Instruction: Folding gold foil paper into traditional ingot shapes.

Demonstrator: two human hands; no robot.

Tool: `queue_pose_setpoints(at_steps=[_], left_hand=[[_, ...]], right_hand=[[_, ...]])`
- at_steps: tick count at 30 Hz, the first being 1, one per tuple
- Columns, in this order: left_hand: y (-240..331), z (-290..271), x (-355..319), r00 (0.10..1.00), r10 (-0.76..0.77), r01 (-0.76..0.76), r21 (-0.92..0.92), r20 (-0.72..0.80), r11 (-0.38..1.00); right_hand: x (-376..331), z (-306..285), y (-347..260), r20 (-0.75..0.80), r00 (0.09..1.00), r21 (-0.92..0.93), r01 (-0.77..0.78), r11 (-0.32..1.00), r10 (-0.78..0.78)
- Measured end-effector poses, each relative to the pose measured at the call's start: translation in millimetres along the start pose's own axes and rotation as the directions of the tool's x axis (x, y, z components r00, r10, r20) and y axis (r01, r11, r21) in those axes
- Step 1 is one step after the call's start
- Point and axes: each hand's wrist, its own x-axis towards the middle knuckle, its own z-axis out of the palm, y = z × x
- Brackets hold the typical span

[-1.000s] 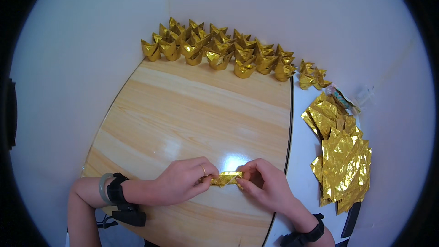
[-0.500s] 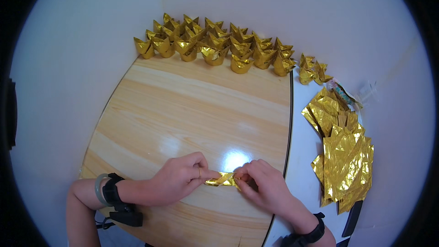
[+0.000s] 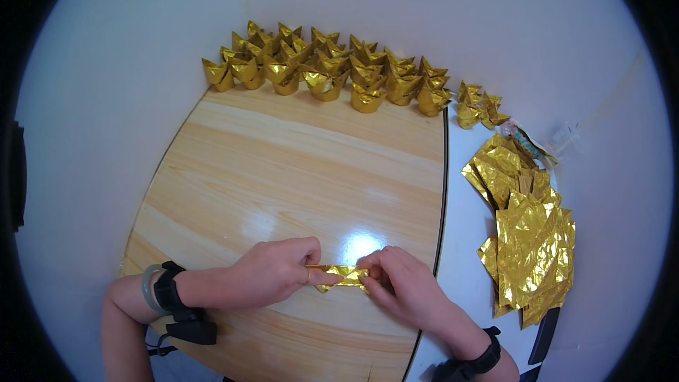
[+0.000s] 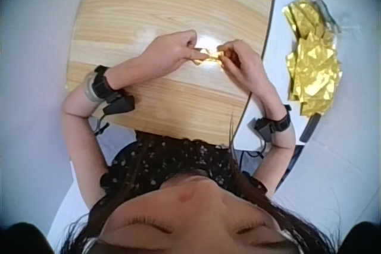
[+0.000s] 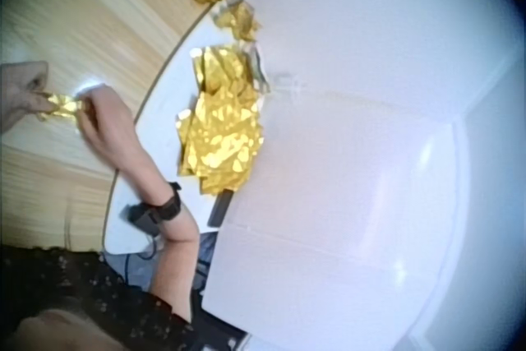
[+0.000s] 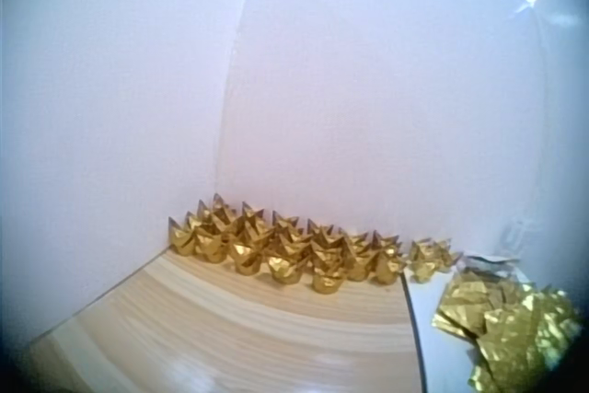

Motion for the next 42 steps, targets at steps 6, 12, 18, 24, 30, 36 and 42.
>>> queue_pose_setpoints(at_steps=[6,12,18,24,30,36,42], left_hand=[[5,-9,0,0.997,0.062,-0.054,0.162,-0.04,0.985],[-1,-18,6,0.978,0.19,-0.178,0.133,-0.085,0.975],[-5,-12,8,0.944,0.331,-0.324,0.176,-0.007,0.929],[-1,-19,7,0.947,0.314,-0.322,0.226,0.071,0.919],[-2,-23,3,0.941,0.323,-0.337,0.274,0.096,0.901],[-6,-17,2,0.939,0.335,-0.343,0.249,0.075,0.906],[-7,-13,1,0.946,0.314,-0.325,0.237,0.084,0.916]], right_hand=[[2,3,2,-0.007,0.998,-0.069,0.065,0.995,-0.066],[4,0,-2,0.011,0.986,-0.135,0.166,0.977,-0.167],[4,2,-1,0.016,0.99,-0.155,0.144,0.977,-0.144],[5,9,-1,-0.035,0.993,-0.217,0.103,0.971,-0.113],[5,9,2,-0.017,0.986,-0.339,0.148,0.929,-0.163],[-1,3,10,-0.134,0.937,-0.201,0.294,0.934,-0.323],[-7,-4,0,0.008,0.814,-0.412,0.533,0.739,-0.581]])
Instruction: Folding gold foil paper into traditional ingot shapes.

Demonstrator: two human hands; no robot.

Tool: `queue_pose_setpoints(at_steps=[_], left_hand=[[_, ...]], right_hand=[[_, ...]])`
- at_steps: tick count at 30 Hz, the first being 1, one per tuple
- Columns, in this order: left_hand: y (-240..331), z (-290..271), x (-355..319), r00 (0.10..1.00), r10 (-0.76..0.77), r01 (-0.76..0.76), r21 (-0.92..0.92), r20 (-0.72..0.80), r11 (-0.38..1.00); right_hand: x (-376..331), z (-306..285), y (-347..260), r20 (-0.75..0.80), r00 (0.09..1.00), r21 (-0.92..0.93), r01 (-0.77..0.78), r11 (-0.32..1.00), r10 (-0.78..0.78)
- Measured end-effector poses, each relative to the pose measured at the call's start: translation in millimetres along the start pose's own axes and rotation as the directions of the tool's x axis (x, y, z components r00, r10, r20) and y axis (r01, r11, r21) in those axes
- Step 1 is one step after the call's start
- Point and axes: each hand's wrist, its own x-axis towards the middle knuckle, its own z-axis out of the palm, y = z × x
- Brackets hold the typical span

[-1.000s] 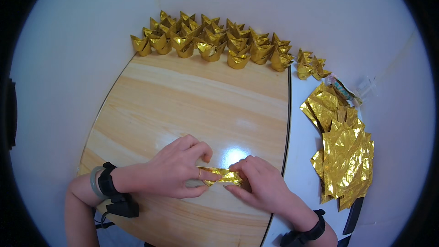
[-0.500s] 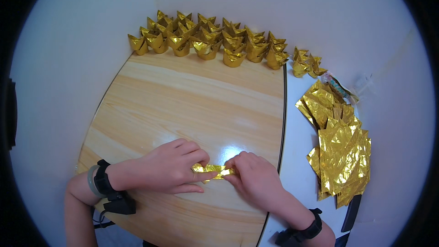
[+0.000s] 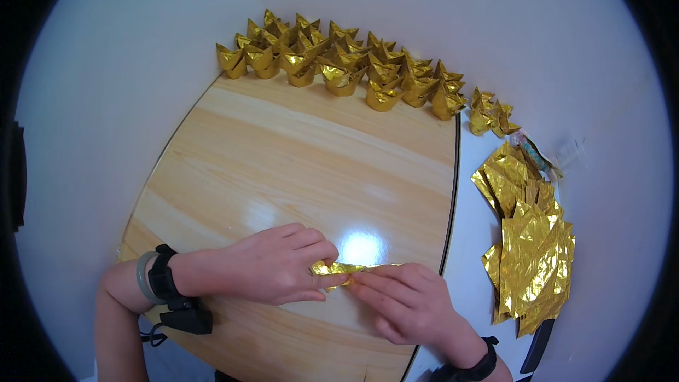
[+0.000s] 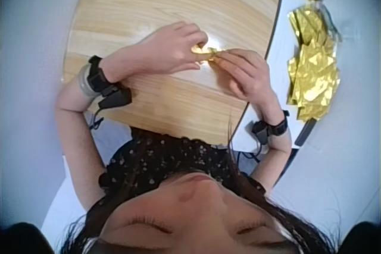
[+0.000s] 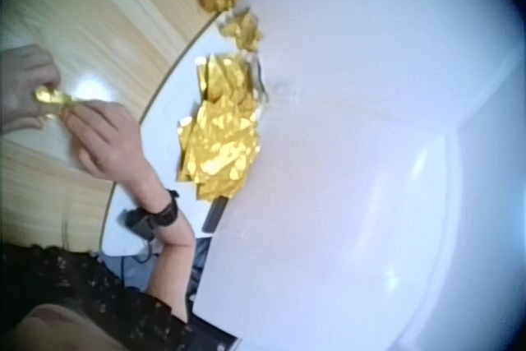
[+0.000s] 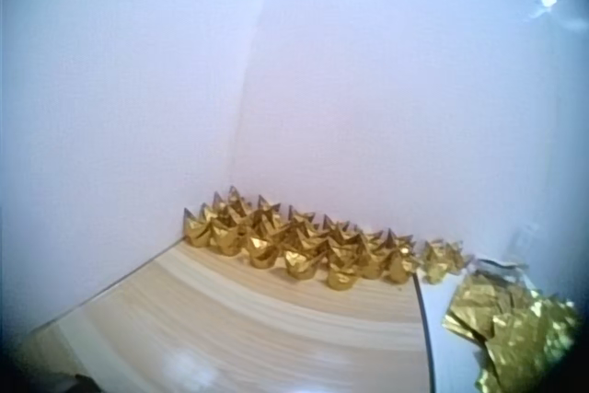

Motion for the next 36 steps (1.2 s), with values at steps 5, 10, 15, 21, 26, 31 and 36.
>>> queue_pose_setpoints(at_steps=[5,10,15,21,26,31,36], left_hand=[[-5,2,0,1.0,0.014,-0.015,-0.052,-0.011,0.999],[-5,0,1,0.999,0.034,-0.034,-0.023,-0.007,0.999],[-5,-3,-1,1.0,0.027,-0.027,-0.008,-0.002,1.0],[-16,-7,-7,0.999,-0.001,-0.011,-0.242,-0.046,0.97],[-17,-11,-7,1.0,-0.014,0.006,-0.292,-0.025,0.957],[-23,-12,-7,1.0,-0.004,0.003,-0.334,-0.002,0.943],[-26,-12,-10,1.0,0.0,-0.004,-0.388,-0.011,0.922]], right_hand=[[-2,1,2,0.102,0.995,-0.061,-0.011,0.998,0.017],[1,0,1,0.183,0.981,-0.13,-0.045,0.99,0.068],[0,-7,8,0.28,0.957,-0.089,-0.056,0.994,0.079],[-2,-9,10,0.373,0.92,0.014,-0.131,0.991,0.116],[-1,-12,5,0.413,0.902,-0.037,-0.121,0.992,0.126],[-5,-12,15,0.456,0.877,0.039,-0.192,0.981,0.153],[-4,-15,32,0.536,0.84,0.249,-0.252,0.935,0.084]])
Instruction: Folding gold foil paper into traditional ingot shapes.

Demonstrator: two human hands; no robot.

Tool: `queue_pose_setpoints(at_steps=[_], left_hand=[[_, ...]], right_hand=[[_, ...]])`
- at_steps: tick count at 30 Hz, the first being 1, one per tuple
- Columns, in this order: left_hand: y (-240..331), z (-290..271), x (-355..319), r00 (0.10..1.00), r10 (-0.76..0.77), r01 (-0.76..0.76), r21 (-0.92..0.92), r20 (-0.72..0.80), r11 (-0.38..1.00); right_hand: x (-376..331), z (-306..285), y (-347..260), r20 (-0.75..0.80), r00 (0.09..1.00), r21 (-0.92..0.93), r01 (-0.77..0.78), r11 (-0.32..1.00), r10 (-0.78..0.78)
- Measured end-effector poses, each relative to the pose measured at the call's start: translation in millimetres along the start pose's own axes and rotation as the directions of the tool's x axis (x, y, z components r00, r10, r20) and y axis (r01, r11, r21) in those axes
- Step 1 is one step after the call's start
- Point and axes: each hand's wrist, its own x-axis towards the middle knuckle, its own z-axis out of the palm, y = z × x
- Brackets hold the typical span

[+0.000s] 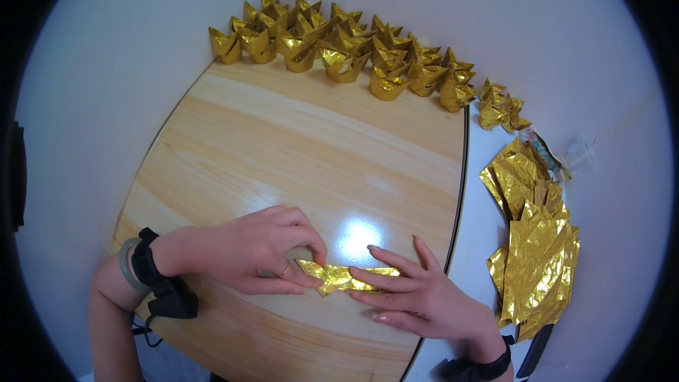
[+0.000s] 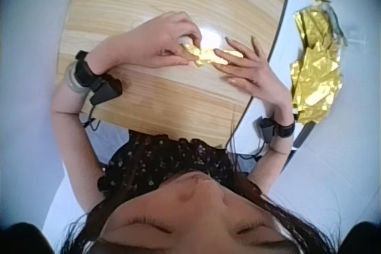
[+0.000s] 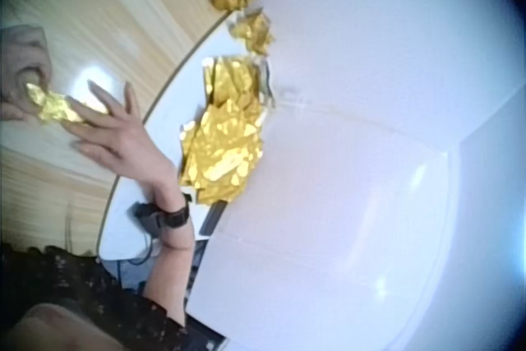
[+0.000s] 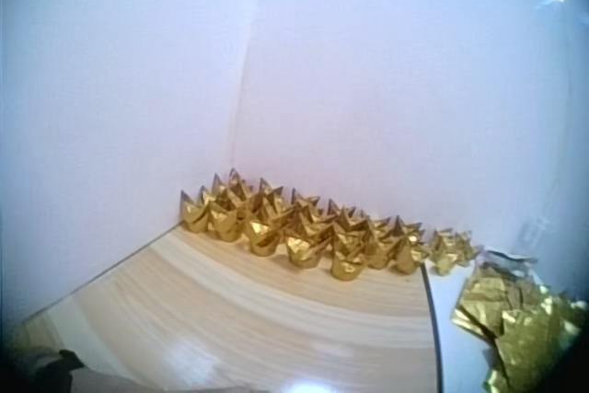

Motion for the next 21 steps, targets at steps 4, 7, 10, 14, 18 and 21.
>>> queue_pose_setpoints(at_steps=[4,7,10,14,18,21], left_hand=[[0,0,4,1.0,0.008,-0.008,0.022,-0.007,1.0],[0,4,7,0.999,0.029,-0.027,0.054,-0.044,0.998],[5,10,10,0.989,0.102,-0.087,0.14,-0.103,0.986],[10,23,13,0.966,0.248,-0.21,0.345,-0.072,0.915],[16,27,16,0.986,0.161,-0.132,0.383,-0.045,0.914],[21,26,14,0.989,0.137,-0.1,0.471,-0.046,0.877]], right_hand=[[-5,-5,8,0.034,0.998,0.303,-0.064,0.951,0.057],[1,3,-1,-0.014,0.999,0.003,-0.033,0.999,0.033],[5,5,-15,0.045,0.998,-0.3,-0.036,0.953,0.052],[5,9,-35,0.03,0.989,-0.412,-0.118,0.903,0.143],[2,11,-38,-0.022,0.981,-0.457,-0.18,0.871,0.191],[-1,9,-46,-0.036,0.976,-0.497,-0.206,0.843,0.217]])
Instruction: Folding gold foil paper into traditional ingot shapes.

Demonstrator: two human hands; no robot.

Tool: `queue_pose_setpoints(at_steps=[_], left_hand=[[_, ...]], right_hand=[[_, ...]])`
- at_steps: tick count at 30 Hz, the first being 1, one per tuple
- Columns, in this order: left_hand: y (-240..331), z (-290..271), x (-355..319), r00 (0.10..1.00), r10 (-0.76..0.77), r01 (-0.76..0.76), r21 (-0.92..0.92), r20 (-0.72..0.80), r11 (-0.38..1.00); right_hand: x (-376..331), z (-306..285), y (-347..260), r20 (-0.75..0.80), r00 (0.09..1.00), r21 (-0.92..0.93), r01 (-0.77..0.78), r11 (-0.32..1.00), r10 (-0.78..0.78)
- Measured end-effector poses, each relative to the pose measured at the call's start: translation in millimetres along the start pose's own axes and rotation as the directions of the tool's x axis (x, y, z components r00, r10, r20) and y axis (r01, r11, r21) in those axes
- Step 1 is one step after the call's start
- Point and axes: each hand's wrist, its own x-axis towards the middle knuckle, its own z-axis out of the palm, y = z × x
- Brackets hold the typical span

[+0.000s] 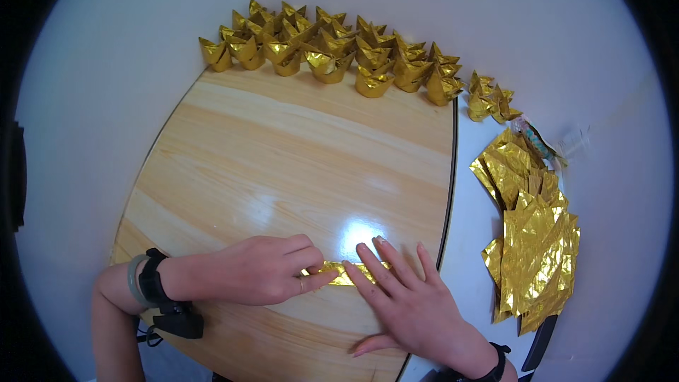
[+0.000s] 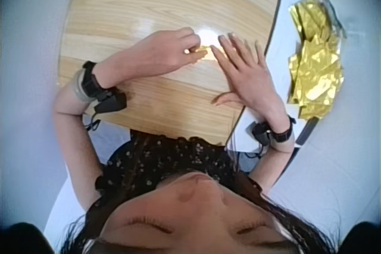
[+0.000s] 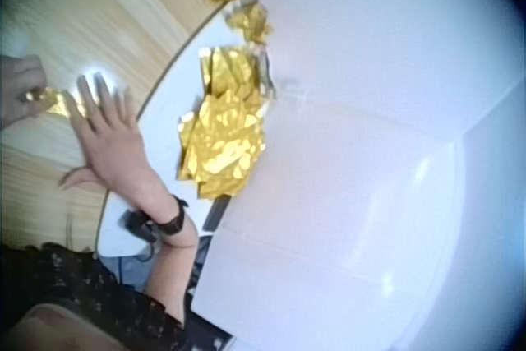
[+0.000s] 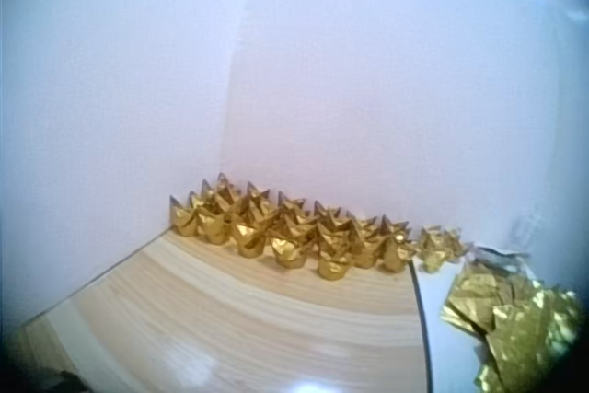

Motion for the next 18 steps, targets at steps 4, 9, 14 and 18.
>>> queue_pose_setpoints(at_steps=[4,9,14,18], left_hand=[[0,0,1,0.999,-0.038,0.038,-0.04,0.002,0.998],[1,2,3,0.997,-0.072,0.071,-0.068,-0.011,0.995],[-1,3,3,0.988,-0.141,0.132,-0.114,-0.066,0.985],[-4,4,2,0.978,-0.196,0.179,-0.202,-0.067,0.963]], right_hand=[[-6,-3,1,0.01,0.998,-0.081,-0.059,0.995,0.06],[-6,-2,9,-0.071,0.993,-0.085,-0.102,0.991,0.096],[-5,-8,3,-0.108,0.963,0.318,-0.2,0.927,0.245],[-7,-12,-2,0.034,0.978,0.547,-0.19,0.815,0.205]])
